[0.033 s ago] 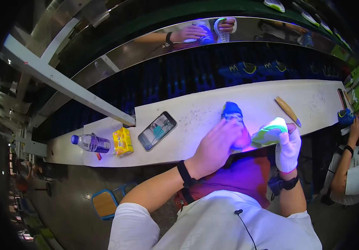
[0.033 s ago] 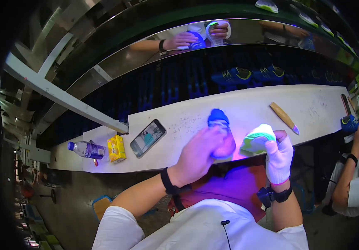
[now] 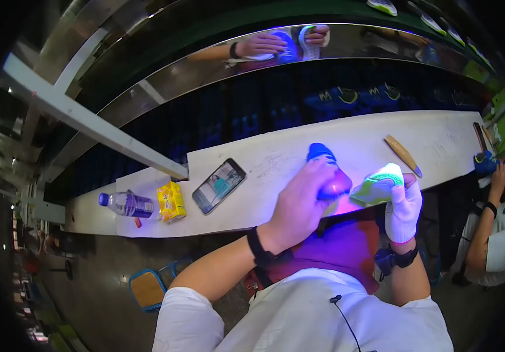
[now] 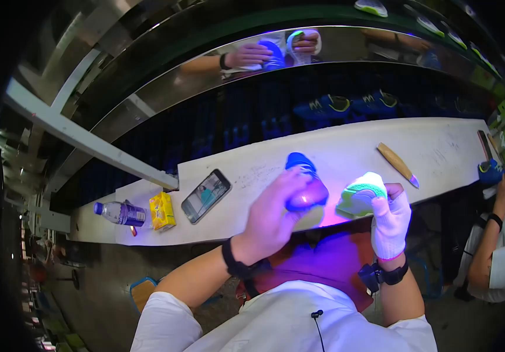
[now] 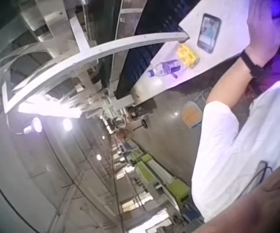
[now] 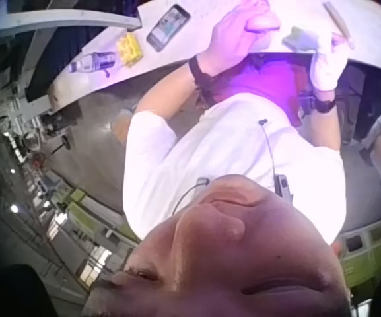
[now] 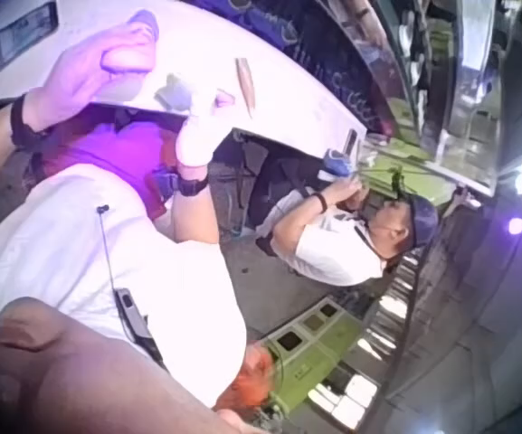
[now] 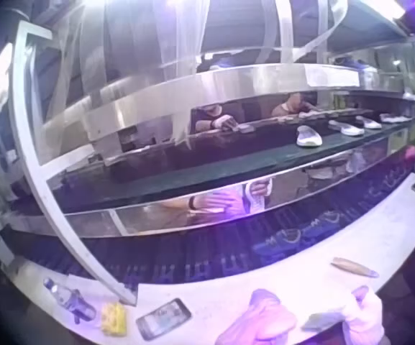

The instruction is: Checking and inspecting shoes for quality control as they come off a production line conveyor.

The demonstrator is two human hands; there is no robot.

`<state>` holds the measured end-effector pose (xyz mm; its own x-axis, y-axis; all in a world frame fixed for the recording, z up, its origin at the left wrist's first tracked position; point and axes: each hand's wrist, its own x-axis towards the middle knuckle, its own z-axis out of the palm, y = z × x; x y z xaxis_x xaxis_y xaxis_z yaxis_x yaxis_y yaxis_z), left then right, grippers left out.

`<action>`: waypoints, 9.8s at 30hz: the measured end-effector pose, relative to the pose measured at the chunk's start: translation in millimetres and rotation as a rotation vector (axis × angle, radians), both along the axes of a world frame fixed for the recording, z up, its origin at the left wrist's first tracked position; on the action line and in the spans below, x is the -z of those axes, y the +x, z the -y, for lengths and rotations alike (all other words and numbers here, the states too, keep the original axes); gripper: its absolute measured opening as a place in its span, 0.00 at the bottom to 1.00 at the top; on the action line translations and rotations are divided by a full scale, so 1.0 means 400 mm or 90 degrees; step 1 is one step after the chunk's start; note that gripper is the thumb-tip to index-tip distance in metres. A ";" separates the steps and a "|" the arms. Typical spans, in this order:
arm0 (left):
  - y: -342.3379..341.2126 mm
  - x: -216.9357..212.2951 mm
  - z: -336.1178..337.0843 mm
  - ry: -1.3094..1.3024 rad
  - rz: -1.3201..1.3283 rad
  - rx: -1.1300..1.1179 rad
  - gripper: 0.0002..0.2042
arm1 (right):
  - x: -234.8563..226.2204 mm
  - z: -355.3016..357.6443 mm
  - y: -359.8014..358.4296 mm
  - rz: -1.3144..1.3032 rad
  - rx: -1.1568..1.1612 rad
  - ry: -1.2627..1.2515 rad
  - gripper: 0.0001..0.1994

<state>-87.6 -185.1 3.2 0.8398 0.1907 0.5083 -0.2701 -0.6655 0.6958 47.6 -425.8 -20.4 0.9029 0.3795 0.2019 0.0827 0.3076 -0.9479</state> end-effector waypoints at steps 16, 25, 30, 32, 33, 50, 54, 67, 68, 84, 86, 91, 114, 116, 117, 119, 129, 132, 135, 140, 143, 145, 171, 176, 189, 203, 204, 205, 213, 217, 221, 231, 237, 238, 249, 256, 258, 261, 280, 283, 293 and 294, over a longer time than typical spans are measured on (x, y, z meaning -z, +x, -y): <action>-0.028 0.016 0.064 -0.109 0.034 0.102 0.13 | -0.081 -0.056 -0.096 -0.166 -0.244 0.010 0.12; -0.112 0.025 0.187 -0.543 0.039 0.029 0.19 | -0.032 -0.082 -0.174 0.004 -0.162 0.050 0.15; -0.143 0.034 0.176 -0.510 0.013 0.041 0.18 | -0.021 -0.058 -0.184 0.039 -0.172 -0.006 0.18; -0.155 0.044 0.173 -0.492 0.003 0.046 0.17 | -0.019 -0.047 -0.188 0.068 -0.182 -0.055 0.18; -0.157 0.048 0.174 -0.481 0.004 0.042 0.18 | -0.018 -0.045 -0.189 0.044 -0.180 -0.055 0.19; -0.134 -0.055 0.067 -0.320 -0.086 0.008 0.16 | 0.052 -0.112 -0.126 0.442 -0.097 -0.227 0.21; -0.130 -0.088 -0.016 -0.139 -0.223 0.070 0.31 | 0.075 -0.139 -0.117 0.506 -0.131 -0.214 0.19; -0.180 -0.020 -0.099 -0.233 -0.208 0.099 0.27 | 0.155 -0.219 -0.091 0.536 -0.101 -0.153 0.27; -0.185 -0.022 -0.105 -0.232 -0.206 0.090 0.27 | 0.166 -0.229 -0.097 0.564 -0.104 -0.130 0.27; -0.142 -0.061 -0.044 0.101 -0.515 -0.138 0.48 | 0.243 -0.236 -0.178 0.627 -0.047 -0.169 0.18; -0.145 -0.116 -0.090 0.030 -0.504 -0.051 0.46 | 0.246 -0.225 -0.178 0.562 -0.063 -0.171 0.19; -0.107 -0.144 -0.047 -0.020 -0.315 0.102 0.30 | 0.143 -0.132 -0.156 0.228 0.061 -0.124 0.30; -0.039 0.115 0.161 -0.283 0.080 0.082 0.20 | -0.047 -0.018 -0.092 0.413 -0.195 -0.149 0.32; -0.032 0.114 0.156 -0.292 0.043 0.109 0.20 | -0.022 -0.012 -0.096 0.400 -0.188 -0.137 0.31; -0.028 0.111 0.158 -0.284 0.039 0.118 0.20 | -0.014 -0.004 -0.098 0.396 -0.168 -0.127 0.29; -0.018 0.103 0.163 -0.334 -0.039 0.085 0.20 | 0.001 0.016 -0.093 0.366 -0.157 -0.101 0.27; 0.108 0.096 0.172 0.045 -0.139 0.134 0.23 | 0.016 0.171 0.024 0.184 -0.126 -0.418 0.28; 0.129 0.094 0.120 0.005 -0.135 0.190 0.27 | 0.029 0.187 0.032 0.175 -0.073 -0.498 0.27; 0.110 0.054 0.011 -0.071 -0.189 0.150 0.36 | 0.065 0.127 0.040 -0.079 -0.008 -0.321 0.18; 0.058 -0.075 -0.102 -0.151 -0.146 0.129 0.42 | 0.033 -0.061 0.056 -0.090 -0.156 -0.394 0.36; 0.075 -0.116 -0.090 -0.063 -0.120 0.117 0.42 | -0.055 -0.154 0.059 0.266 -0.149 -0.195 0.47; 0.091 -0.127 -0.071 -0.016 -0.178 0.083 0.40 | -0.102 -0.189 0.065 0.370 -0.160 -0.213 0.49; 0.231 -0.169 -0.099 0.047 -0.483 0.057 0.28 | -0.075 -0.316 0.175 0.233 -0.243 -0.026 0.14; 0.229 -0.203 -0.025 0.290 -0.328 0.158 0.32 | -0.093 -0.215 0.136 0.211 -0.250 0.036 0.24; 0.096 -0.213 -0.018 0.476 -0.149 0.324 0.26 | -0.108 -0.040 -0.043 0.441 -0.290 -0.212 0.45; -0.136 0.010 -0.027 -0.370 -0.138 0.007 0.36 | 0.000 -0.143 0.047 0.732 -0.290 -0.329 0.26; -0.137 0.006 -0.022 -0.383 -0.077 0.044 0.46 | -0.068 -0.131 0.065 0.805 -0.264 -0.346 0.24; -0.139 0.005 -0.019 -0.439 -0.003 0.058 0.51 | -0.144 -0.113 0.090 0.920 -0.227 -0.387 0.26; -0.183 0.061 0.021 -0.403 -0.116 0.123 0.50 | -0.597 -0.198 0.394 1.002 0.198 -0.521 0.19; -0.190 0.047 0.033 -0.423 -0.201 0.032 0.47 | -0.751 -0.379 0.590 0.924 0.209 -0.636 0.18; -0.191 0.054 -0.002 -0.437 -0.225 -0.028 0.45 | -0.915 -0.502 0.716 0.885 0.321 -0.688 0.18; 0.148 0.094 -0.223 -0.038 -0.091 -0.082 0.39 | -0.604 -0.544 0.615 0.791 0.077 -0.763 0.27; 0.562 0.161 -0.459 0.352 -0.348 -0.198 0.43 | -0.570 -0.533 0.621 0.703 0.132 -0.680 0.18; 0.585 0.178 -0.480 0.333 -0.400 -0.143 0.39 | -0.574 -0.529 0.619 0.696 0.124 -0.686 0.19; 0.213 -0.080 -0.124 0.286 -0.299 -0.157 0.26 | -0.563 -0.531 0.633 0.804 0.299 -0.671 0.20; 0.018 0.140 0.029 0.018 -0.072 -0.035 0.37 | -0.509 -0.413 0.408 0.973 0.139 -0.227 0.18; -0.007 0.177 0.061 -0.117 -0.136 -0.072 0.44 | -0.455 -0.296 0.286 0.865 0.076 -0.198 0.17; -0.069 0.188 0.093 -0.067 -0.038 -0.045 0.41 | -0.391 -0.105 0.166 0.717 -0.037 -0.138 0.14; -0.029 0.049 -0.031 0.407 0.113 0.155 0.20 | -0.030 0.019 -0.006 0.034 0.037 -0.095 0.21; -0.010 -0.013 0.007 0.077 0.074 0.063 0.20 | -0.021 0.008 -0.023 0.023 0.061 -0.072 0.23; 0.022 0.009 0.124 -0.334 0.166 0.007 0.15 | -0.119 0.014 -0.070 -0.052 -0.196 -0.019 0.15; 0.017 0.016 0.118 -0.228 0.141 0.033 0.15 | -0.120 -0.001 -0.074 -0.068 -0.219 -0.014 0.13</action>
<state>-80.9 -232.3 -3.3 0.7307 0.3484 0.5871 -0.4664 -0.3732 0.8020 18.2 -425.3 27.4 0.7373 0.6679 0.1013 -0.1223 0.2795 -0.9523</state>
